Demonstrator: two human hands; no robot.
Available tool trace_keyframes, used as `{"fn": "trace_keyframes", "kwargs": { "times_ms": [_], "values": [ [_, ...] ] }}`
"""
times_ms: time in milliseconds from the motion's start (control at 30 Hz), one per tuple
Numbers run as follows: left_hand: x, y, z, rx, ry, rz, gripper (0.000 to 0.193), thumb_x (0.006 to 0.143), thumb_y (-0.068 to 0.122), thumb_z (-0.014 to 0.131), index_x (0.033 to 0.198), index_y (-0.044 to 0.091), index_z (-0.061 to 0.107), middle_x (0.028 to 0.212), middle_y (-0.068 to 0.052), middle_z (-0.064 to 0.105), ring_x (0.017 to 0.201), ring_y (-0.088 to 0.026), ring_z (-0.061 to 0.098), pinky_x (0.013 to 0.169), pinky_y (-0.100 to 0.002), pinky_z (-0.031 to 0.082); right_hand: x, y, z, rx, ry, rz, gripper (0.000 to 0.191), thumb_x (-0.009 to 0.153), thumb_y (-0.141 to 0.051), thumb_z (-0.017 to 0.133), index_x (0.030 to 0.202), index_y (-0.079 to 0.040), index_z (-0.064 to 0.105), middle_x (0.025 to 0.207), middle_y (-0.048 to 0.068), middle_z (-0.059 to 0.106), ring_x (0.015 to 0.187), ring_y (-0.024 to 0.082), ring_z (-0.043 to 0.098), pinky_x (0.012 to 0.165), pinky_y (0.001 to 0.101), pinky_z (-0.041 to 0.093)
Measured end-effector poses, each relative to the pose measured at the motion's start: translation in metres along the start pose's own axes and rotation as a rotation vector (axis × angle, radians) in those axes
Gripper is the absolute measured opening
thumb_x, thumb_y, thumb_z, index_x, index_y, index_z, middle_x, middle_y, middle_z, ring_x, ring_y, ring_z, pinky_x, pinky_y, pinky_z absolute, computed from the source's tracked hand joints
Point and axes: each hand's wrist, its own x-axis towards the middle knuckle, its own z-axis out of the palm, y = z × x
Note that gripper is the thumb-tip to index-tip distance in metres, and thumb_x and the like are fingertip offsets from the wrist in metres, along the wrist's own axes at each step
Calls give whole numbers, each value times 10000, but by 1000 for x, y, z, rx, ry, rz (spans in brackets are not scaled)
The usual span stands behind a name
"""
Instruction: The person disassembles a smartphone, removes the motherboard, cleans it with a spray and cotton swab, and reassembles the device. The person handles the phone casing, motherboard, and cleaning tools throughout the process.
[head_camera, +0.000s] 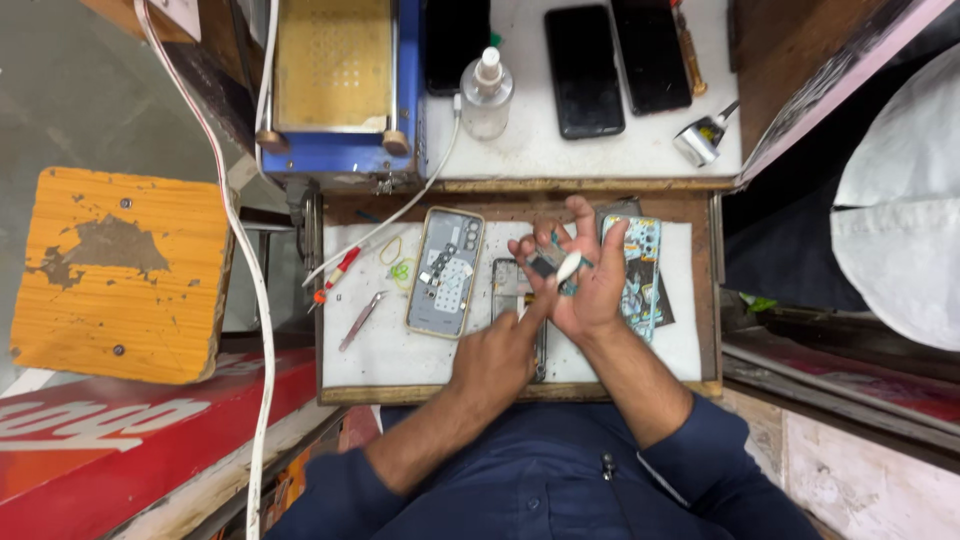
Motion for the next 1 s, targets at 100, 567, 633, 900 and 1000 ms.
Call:
{"fn": "trace_keyframes", "kwargs": {
  "times_ms": [100,567,633,900,1000],
  "values": [
    [-17,-7,-10,-137,87,35,679,903,52,628,1551,167,462,859,-151,684,614,-330,677,537,-450,562,1,-7,-4,105,31,-55,642,1024,-737,356,1339,-188,466,990,97,562,973,270,591,1138,534,453],
    [-12,-19,-16,-259,242,-39,298,995,106,644,1291,102,604,866,-135,698,710,-322,700,601,-425,546,-14,-2,-1,96,79,2,655,985,-724,402,1376,-203,472,1166,150,623,1122,312,625,1100,534,480],
    [-5,-14,-14,-152,232,17,510,952,50,641,1453,112,567,848,-118,662,676,-328,664,594,-446,537,-15,0,-3,66,95,3,659,985,-728,393,1371,-201,474,1161,157,621,1118,311,622,1098,535,483],
    [9,-2,-11,50,-41,38,827,742,17,702,1506,273,515,787,-83,563,620,-278,641,520,-424,551,-14,0,-7,63,145,-49,642,1053,-701,333,1356,-157,487,1040,126,583,1027,259,592,1074,531,485],
    [7,1,-8,87,-36,40,808,759,13,698,1497,299,536,771,-80,569,620,-277,647,509,-428,548,-14,2,-5,16,117,-36,650,1001,-718,301,1313,-179,485,1006,117,585,993,279,606,1032,520,480]
  ]
}}
